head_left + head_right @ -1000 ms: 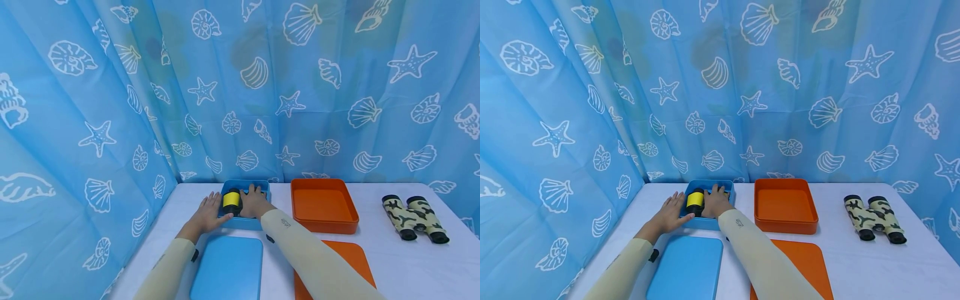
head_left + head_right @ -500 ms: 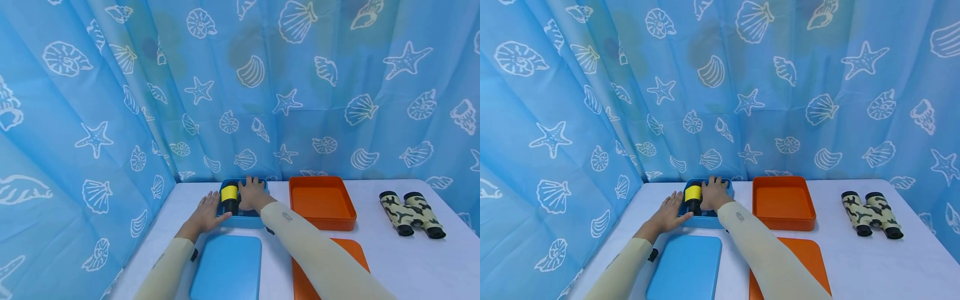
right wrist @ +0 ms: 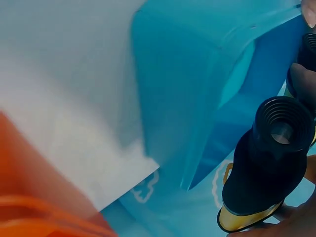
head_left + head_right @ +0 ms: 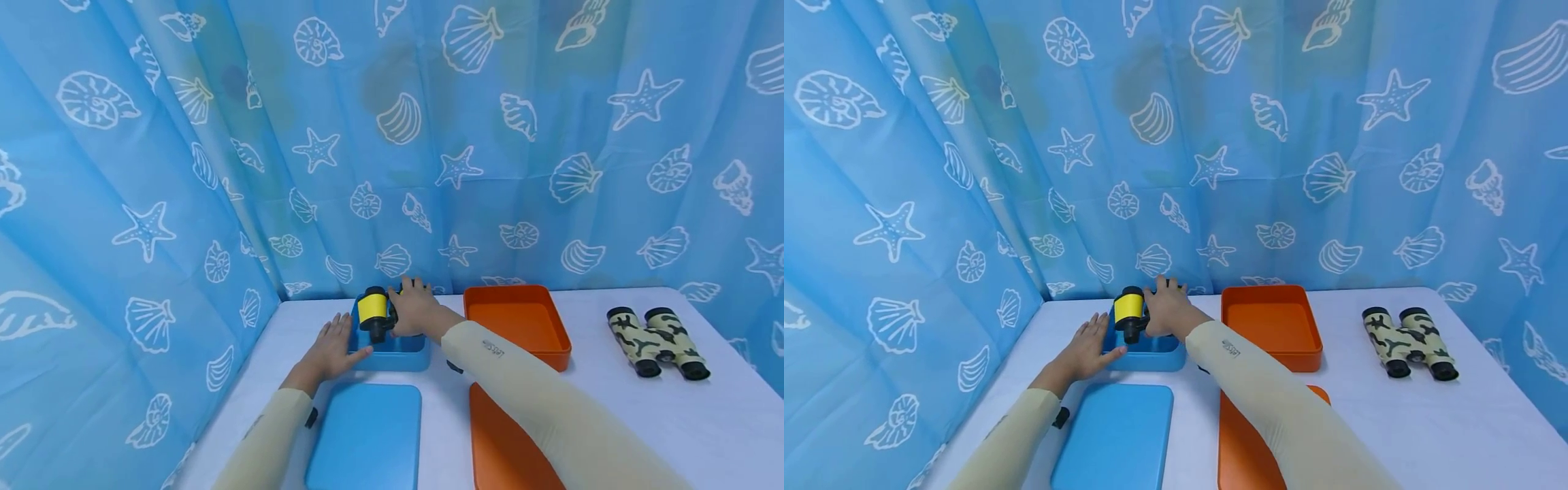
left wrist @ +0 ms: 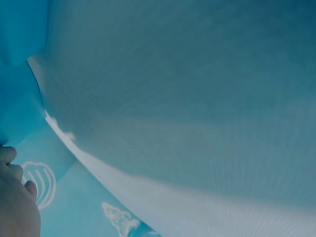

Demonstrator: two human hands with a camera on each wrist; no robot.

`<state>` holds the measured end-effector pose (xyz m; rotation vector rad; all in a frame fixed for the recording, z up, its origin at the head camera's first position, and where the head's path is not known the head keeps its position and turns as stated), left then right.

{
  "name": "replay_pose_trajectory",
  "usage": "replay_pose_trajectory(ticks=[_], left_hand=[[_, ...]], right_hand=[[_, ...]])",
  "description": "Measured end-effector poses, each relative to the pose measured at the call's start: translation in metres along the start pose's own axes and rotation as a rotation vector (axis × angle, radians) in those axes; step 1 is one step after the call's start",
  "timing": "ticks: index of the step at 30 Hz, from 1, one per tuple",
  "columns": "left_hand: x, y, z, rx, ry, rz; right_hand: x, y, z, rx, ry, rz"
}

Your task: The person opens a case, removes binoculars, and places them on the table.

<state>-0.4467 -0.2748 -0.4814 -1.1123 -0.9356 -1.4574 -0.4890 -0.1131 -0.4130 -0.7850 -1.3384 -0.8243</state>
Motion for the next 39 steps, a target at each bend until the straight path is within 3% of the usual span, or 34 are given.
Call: replay_pose_trajectory(ticks=[8, 15, 30, 39], left_hand=[[-0.002, 0.001, 0.0, 0.015, 0.007, 0.01], [-0.003, 0.0, 0.004, -0.023, 0.02, 0.026], [0.0, 0.004, 0.003, -0.067, 0.008, 0.047], [0.0, 0.005, 0.005, -0.07, 0.022, 0.044]], right_hand=[[-0.004, 0.026, 0.027, 0.022, 0.001, -0.002], [-0.007, 0.054, 0.057, 0.027, 0.031, 0.004], [-0.001, 0.111, 0.124, -0.043, -0.015, 0.022], [-0.003, 0.148, 0.154, -0.032, -0.026, 0.058]])
Point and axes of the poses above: each hand's wrist, its own y-axis away from the middle knuckle, its own x-axis out of the back of the hand, z = x × y, the point moved 9 cm from there along -y, towards the middle knuckle, and after that the axes turned 5 degrees about y, right-handed, at the moved point
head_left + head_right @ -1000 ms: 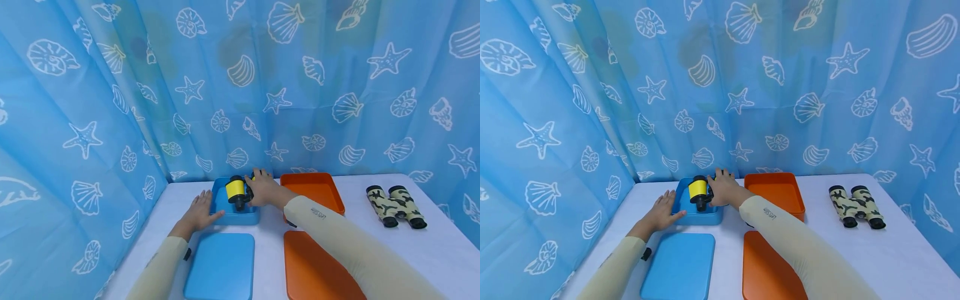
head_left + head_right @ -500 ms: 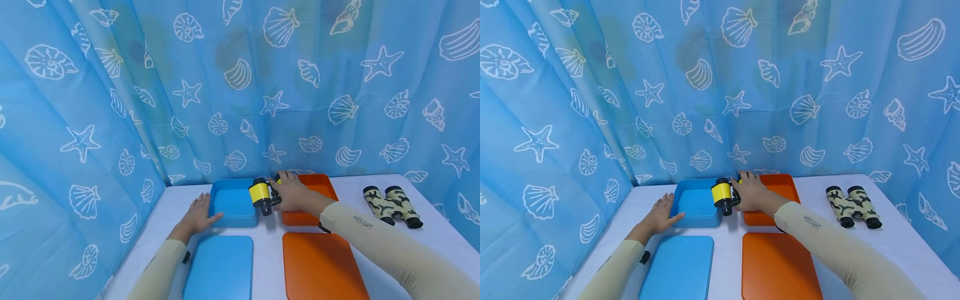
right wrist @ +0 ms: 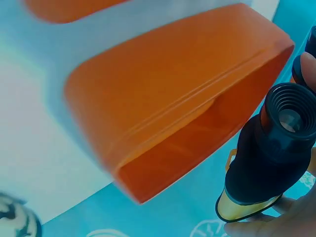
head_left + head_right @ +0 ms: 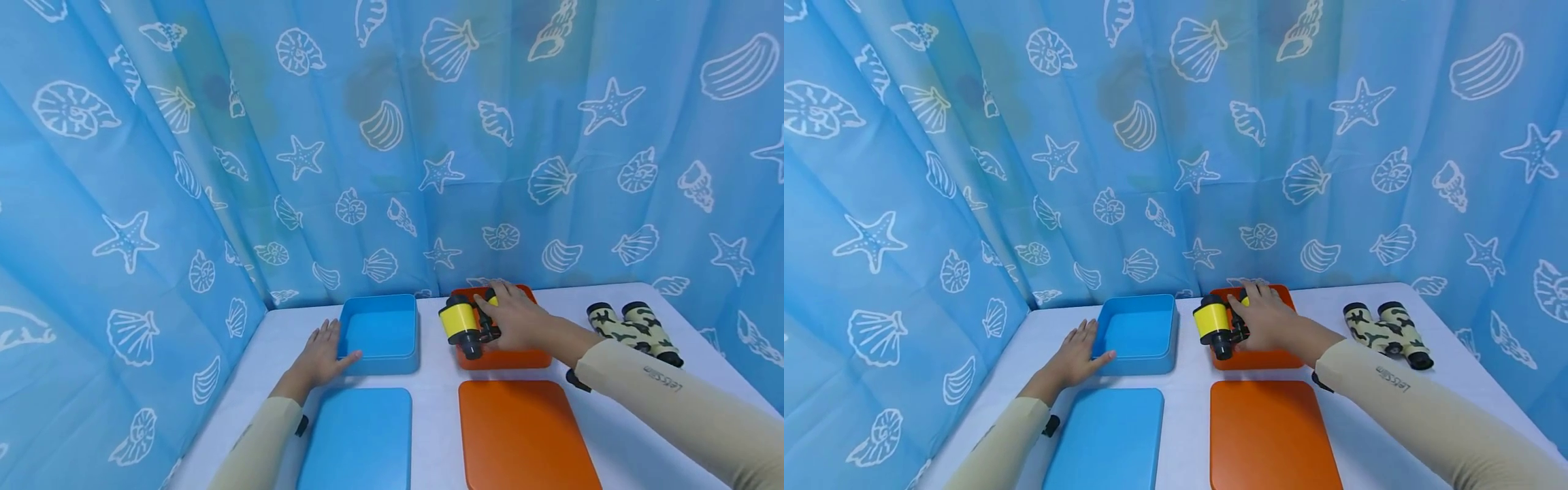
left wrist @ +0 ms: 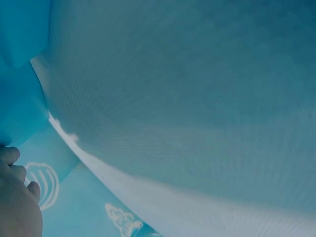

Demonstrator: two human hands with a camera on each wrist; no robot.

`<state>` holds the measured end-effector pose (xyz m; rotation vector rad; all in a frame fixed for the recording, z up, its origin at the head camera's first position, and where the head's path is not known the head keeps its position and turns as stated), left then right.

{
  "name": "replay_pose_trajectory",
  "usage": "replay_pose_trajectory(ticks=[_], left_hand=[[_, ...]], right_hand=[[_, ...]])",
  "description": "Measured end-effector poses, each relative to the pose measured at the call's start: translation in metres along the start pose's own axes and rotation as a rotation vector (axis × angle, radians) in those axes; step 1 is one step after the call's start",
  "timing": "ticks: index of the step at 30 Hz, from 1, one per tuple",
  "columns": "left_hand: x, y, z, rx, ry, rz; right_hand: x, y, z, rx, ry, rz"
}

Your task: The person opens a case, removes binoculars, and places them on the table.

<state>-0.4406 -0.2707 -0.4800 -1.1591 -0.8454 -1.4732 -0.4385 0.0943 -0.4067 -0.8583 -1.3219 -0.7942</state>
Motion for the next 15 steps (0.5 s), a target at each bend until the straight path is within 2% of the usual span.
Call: replay_pose_trajectory(ticks=[9, 15], left_hand=[[0.001, 0.002, -0.001, 0.013, -0.006, 0.002], [0.001, 0.003, 0.002, -0.009, 0.012, 0.007]], right_hand=[[0.0, 0.045, 0.027, 0.014, 0.011, 0.035], [-0.006, 0.083, 0.048, 0.01, -0.013, 0.07]])
Point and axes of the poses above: each hand's wrist, its own y-axis away from the middle knuckle, its own x-axis out of the back of the hand, z = x × y, the point moved 9 cm from there along -y, towards the middle knuckle, and after that the axes turned 5 degrees about y, right-handed, at the moved point
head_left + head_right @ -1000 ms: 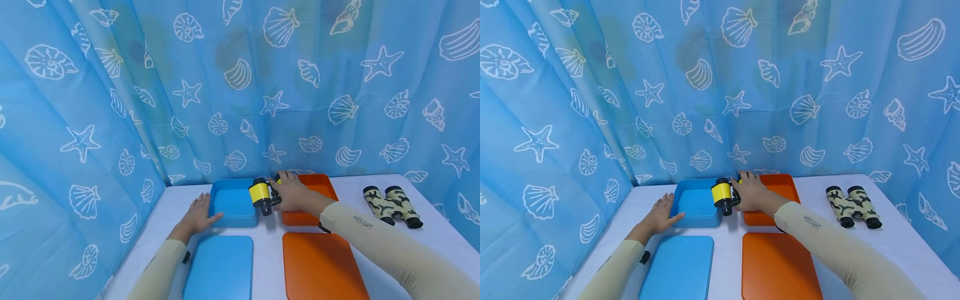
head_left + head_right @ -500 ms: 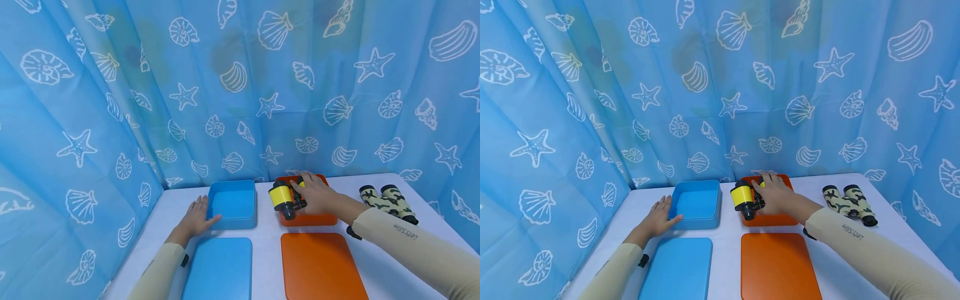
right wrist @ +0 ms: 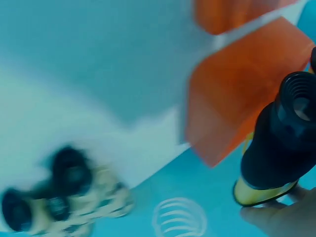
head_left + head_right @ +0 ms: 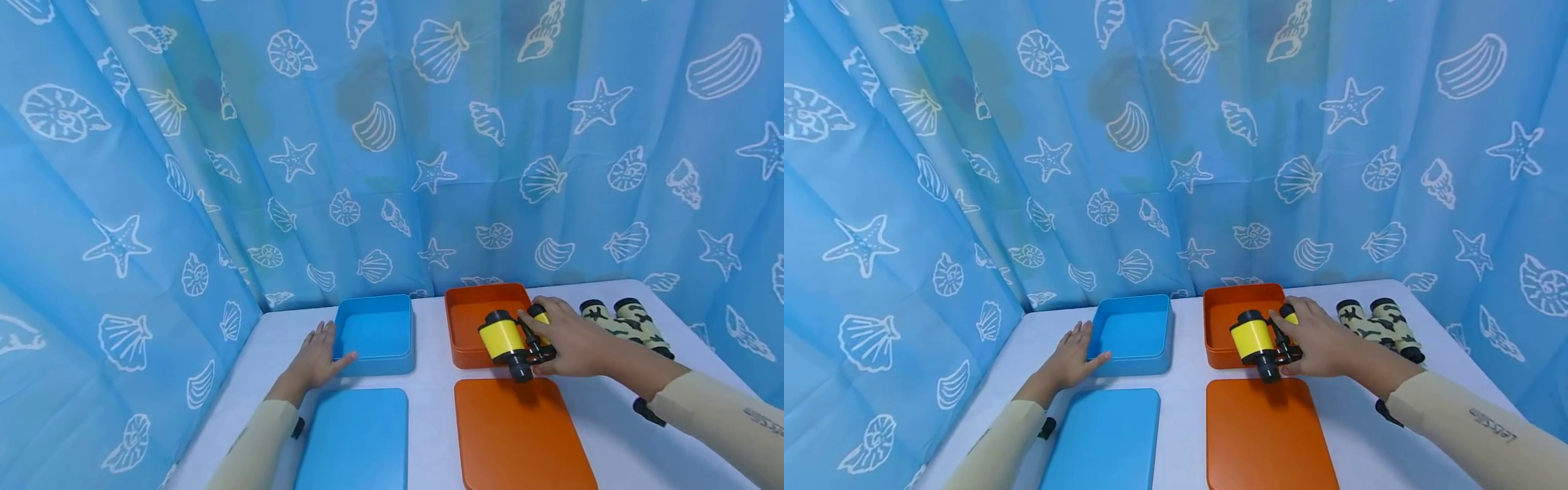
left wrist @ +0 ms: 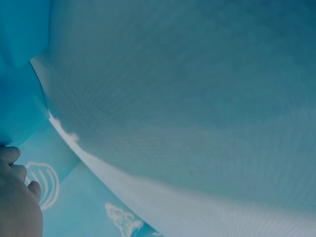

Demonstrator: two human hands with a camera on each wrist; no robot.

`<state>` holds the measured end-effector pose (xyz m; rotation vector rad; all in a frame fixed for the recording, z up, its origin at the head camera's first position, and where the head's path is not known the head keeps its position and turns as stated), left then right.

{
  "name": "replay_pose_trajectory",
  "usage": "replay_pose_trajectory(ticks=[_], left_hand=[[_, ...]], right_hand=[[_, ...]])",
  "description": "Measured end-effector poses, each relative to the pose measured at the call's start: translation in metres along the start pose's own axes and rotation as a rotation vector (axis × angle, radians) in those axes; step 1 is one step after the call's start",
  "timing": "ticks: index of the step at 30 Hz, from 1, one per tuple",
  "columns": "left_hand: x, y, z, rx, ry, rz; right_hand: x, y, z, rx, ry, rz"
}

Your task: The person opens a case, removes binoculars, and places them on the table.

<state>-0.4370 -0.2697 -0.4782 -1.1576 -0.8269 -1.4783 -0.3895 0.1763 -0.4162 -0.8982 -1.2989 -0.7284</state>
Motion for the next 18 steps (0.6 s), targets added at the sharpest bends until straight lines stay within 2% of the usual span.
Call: replay_pose_trajectory(ticks=[9, 18], left_hand=[[0.0, 0.003, 0.001, -0.016, -0.004, 0.0], [-0.001, 0.001, 0.003, -0.011, -0.007, -0.007]], right_hand=[[-0.013, 0.049, 0.025, -0.016, -0.018, -0.033], [-0.017, 0.088, 0.047, -0.044, -0.034, -0.036]])
Point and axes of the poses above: each hand's wrist, its own y-axis away from the middle knuckle, its own x-axis out of the back of the hand, z = x × y, the point moved 9 cm from there along -y, towards the middle knuckle, and after that the axes turned 5 degrees about y, right-handed, at the moved point
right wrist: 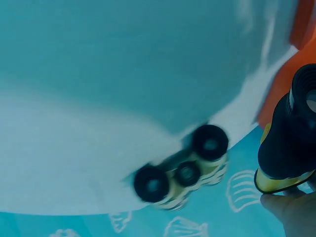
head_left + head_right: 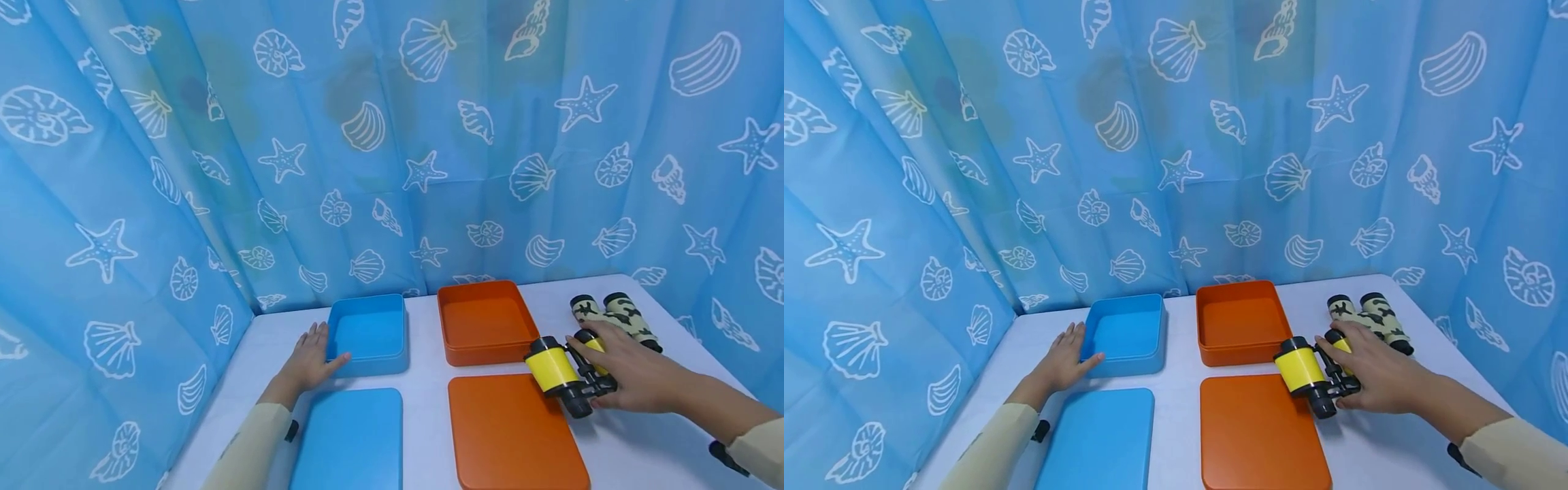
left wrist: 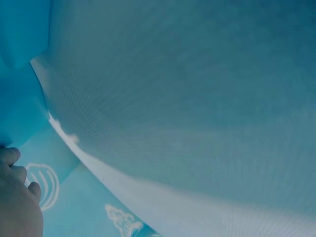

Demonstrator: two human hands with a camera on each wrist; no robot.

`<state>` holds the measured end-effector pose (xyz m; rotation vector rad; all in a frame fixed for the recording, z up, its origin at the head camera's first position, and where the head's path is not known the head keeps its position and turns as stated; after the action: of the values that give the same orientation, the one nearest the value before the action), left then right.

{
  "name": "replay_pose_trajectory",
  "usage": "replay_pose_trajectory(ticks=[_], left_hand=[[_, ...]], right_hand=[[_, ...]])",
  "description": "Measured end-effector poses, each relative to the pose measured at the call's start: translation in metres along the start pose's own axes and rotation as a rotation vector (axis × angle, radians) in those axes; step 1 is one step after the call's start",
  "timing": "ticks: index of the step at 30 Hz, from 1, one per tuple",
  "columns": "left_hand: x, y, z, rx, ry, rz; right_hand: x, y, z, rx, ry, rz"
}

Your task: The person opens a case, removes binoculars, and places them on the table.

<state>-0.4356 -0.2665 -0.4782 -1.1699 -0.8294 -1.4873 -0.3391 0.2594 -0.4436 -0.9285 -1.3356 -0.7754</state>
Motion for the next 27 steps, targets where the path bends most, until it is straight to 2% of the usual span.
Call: replay_pose_trajectory(ticks=[13, 21, 27], left_hand=[[0.0, 0.002, -0.002, 0.003, -0.002, -0.006], [0.002, 0.003, -0.001, 0.004, -0.014, -0.007], [0.0, 0.001, 0.0, -0.002, -0.033, -0.002]], right_hand=[[-0.018, 0.046, 0.037, -0.063, -0.032, -0.039], [-0.03, 0.065, 0.06, -0.123, -0.008, -0.031], [-0.036, 0.078, 0.069, -0.156, 0.006, -0.04]])
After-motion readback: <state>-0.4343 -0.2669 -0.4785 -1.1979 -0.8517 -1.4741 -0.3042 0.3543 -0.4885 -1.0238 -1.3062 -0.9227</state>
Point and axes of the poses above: each hand's wrist, its own y-axis away from the middle knuckle, its own x-axis out of the back of the hand, z = x × y, the point moved 9 cm from there along -y, towards the middle knuckle, and after that the axes turned 5 degrees about y, right-handed, at the moved point
